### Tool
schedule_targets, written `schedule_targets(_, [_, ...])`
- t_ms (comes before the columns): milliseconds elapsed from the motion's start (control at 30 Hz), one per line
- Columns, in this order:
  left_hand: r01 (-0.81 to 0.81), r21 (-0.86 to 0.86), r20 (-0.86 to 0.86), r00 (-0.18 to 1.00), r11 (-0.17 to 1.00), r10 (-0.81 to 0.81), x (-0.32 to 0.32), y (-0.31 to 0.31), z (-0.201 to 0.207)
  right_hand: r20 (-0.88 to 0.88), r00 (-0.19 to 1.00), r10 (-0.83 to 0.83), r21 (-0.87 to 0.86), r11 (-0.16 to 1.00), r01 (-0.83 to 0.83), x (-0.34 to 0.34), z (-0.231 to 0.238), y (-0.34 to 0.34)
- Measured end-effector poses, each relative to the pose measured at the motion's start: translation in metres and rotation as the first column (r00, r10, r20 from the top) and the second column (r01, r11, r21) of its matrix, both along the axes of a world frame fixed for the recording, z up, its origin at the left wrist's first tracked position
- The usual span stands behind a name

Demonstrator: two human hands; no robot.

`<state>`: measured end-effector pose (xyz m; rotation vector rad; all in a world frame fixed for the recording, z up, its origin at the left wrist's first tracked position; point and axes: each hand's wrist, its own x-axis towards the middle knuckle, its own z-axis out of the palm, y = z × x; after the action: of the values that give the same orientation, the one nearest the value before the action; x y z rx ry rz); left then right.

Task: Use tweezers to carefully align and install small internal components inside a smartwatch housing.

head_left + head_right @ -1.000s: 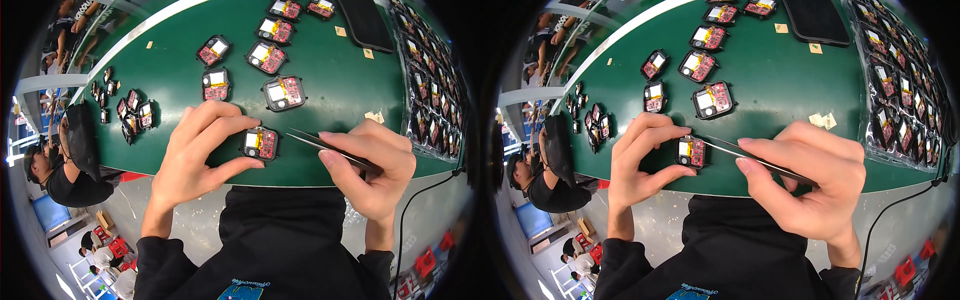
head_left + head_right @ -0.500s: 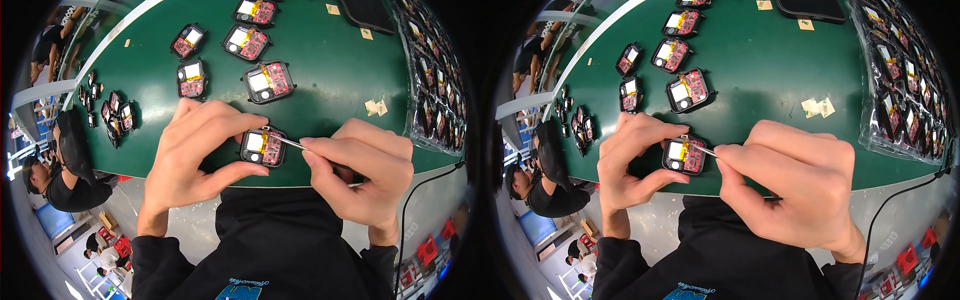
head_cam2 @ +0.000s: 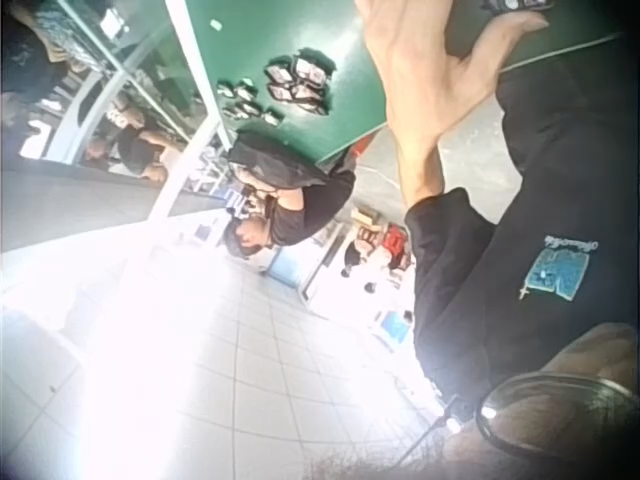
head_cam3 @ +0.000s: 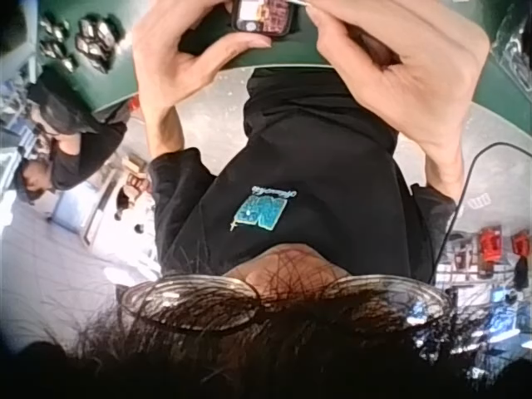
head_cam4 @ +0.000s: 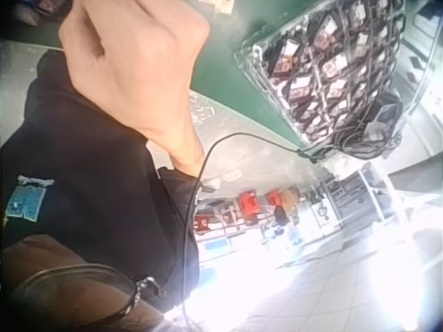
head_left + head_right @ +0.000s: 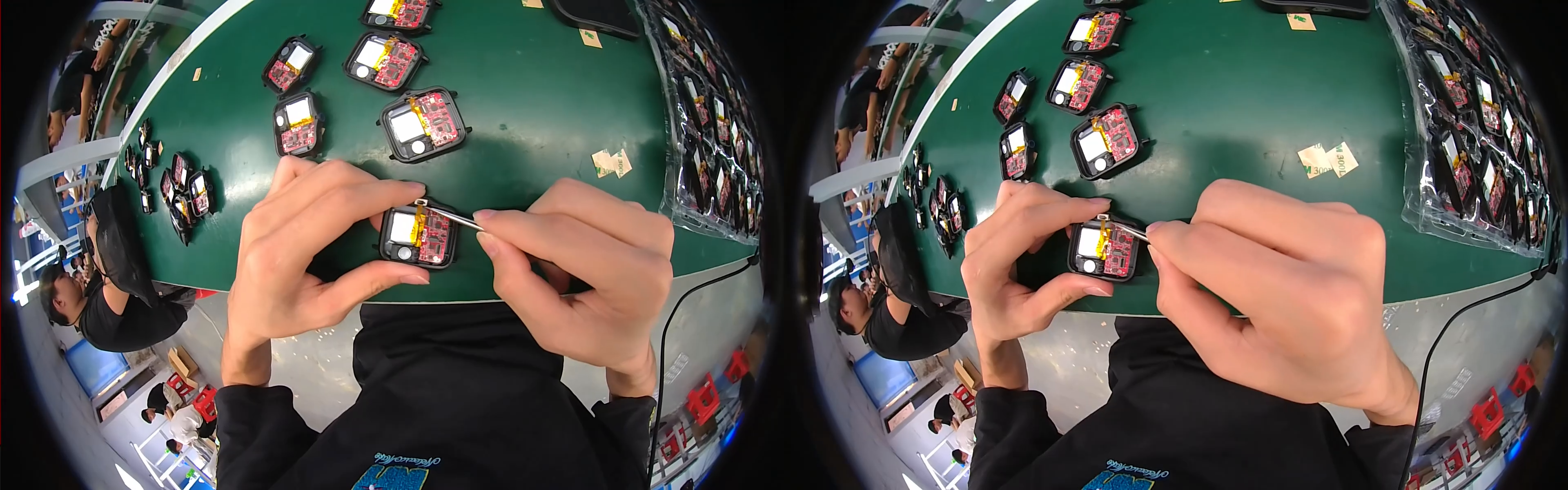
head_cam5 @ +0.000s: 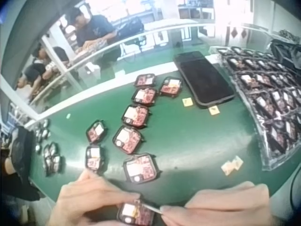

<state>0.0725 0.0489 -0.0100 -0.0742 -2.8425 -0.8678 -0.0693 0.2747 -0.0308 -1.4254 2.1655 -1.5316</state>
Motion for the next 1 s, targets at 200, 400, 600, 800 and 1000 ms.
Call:
schedule_targets(200, [-0.03,0.019,-0.004,1.0,0.999,0.03,-0.001,0.0,0.003,-0.089,0.996,-0.027,-0.076,0.997,0.02,0.0,-0.007,-0.001])
schedule_targets(400, [-0.01,0.014,0.032,0.999,1.0,0.01,-0.004,-0.002,0.004,-0.168,0.986,-0.018,-0.125,0.992,-0.003,0.002,-0.016,-0.003])
schedule_targets(600, [0.062,0.06,0.025,0.998,0.996,-0.063,-0.005,-0.011,0.005,-0.114,0.993,0.009,-0.124,0.992,-0.023,0.0,-0.011,-0.002])
schedule_targets(800, [0.12,0.123,0.041,0.991,0.985,-0.126,-0.005,-0.02,0.001,-0.021,0.998,0.055,-0.024,0.998,-0.055,-0.003,-0.002,0.0])
schedule_targets(1000, [0.205,0.08,0.019,0.978,0.976,-0.207,-0.007,-0.025,0.0,0.003,0.997,0.076,-0.008,0.997,-0.076,-0.004,-0.001,0.0])
